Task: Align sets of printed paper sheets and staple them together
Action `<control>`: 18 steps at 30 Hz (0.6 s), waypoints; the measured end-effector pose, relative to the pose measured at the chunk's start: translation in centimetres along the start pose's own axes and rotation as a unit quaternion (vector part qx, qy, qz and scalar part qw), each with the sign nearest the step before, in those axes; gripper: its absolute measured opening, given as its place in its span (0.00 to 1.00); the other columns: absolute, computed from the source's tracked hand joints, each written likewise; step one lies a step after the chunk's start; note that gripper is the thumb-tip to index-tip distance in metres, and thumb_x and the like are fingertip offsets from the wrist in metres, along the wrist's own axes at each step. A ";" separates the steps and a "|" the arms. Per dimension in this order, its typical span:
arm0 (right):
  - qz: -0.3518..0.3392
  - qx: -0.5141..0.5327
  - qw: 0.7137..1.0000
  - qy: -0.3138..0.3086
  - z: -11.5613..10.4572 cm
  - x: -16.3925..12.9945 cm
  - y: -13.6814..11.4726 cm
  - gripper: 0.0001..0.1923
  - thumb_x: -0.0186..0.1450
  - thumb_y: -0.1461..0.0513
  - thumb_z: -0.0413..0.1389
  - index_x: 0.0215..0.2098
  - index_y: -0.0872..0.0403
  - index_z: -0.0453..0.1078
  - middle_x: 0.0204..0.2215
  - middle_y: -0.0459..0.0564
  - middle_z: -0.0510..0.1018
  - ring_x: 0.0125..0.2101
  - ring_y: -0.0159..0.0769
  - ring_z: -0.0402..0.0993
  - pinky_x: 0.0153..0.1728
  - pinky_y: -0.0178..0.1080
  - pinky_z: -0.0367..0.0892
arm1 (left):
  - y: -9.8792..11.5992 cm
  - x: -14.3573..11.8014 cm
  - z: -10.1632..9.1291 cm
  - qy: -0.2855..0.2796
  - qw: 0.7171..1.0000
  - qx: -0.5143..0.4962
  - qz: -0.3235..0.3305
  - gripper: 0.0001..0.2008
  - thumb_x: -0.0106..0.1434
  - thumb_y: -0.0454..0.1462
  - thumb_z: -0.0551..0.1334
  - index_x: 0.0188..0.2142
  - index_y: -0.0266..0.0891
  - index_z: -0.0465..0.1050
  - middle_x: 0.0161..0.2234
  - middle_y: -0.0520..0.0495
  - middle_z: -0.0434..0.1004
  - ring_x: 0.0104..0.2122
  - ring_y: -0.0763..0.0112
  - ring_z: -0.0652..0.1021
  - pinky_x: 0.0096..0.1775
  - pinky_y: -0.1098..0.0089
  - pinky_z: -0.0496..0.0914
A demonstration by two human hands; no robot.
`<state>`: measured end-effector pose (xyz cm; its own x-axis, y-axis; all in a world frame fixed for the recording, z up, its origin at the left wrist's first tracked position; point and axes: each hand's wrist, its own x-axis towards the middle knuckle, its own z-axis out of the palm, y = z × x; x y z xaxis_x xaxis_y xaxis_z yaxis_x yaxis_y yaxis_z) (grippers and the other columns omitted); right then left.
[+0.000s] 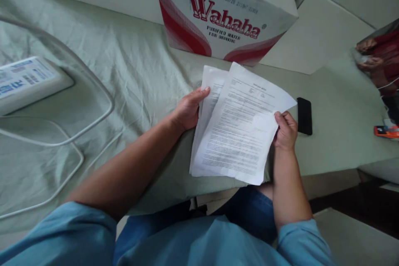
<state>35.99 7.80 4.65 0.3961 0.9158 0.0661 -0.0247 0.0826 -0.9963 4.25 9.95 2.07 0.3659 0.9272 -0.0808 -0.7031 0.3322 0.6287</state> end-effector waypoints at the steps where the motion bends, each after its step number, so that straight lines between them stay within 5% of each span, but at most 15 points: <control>1: -0.005 -0.009 1.000 -0.006 0.2 -0.2 -0.1 0.24 0.51 0.48 0.79 0.27 0.52 0.73 0.28 0.42 0.79 0.28 0.31 0.71 0.33 0.36 0.70 | 0.0 0.0 0.1 0.002 1.000 0.000 -0.003 0.23 0.66 0.53 0.75 0.51 0.39 0.82 0.45 0.40 0.91 0.55 0.39 0.88 0.57 0.47 0.84; 18: -0.056 -0.075 0.995 -0.021 0.3 -1.0 0.2 0.24 0.56 0.45 0.77 0.27 0.51 0.74 0.23 0.40 0.72 0.27 0.30 0.63 0.31 0.36 0.61 | 0.5 -0.9 0.9 0.042 0.998 0.044 -0.023 0.21 0.55 0.44 0.81 0.44 0.37 0.84 0.41 0.39 0.91 0.44 0.43 0.90 0.48 0.51 0.87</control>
<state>35.26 6.98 4.44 0.3498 0.9200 0.1765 0.1557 0.1287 -0.9794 4.15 9.10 3.17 0.3421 0.9235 -0.1737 -0.6288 0.3623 0.6880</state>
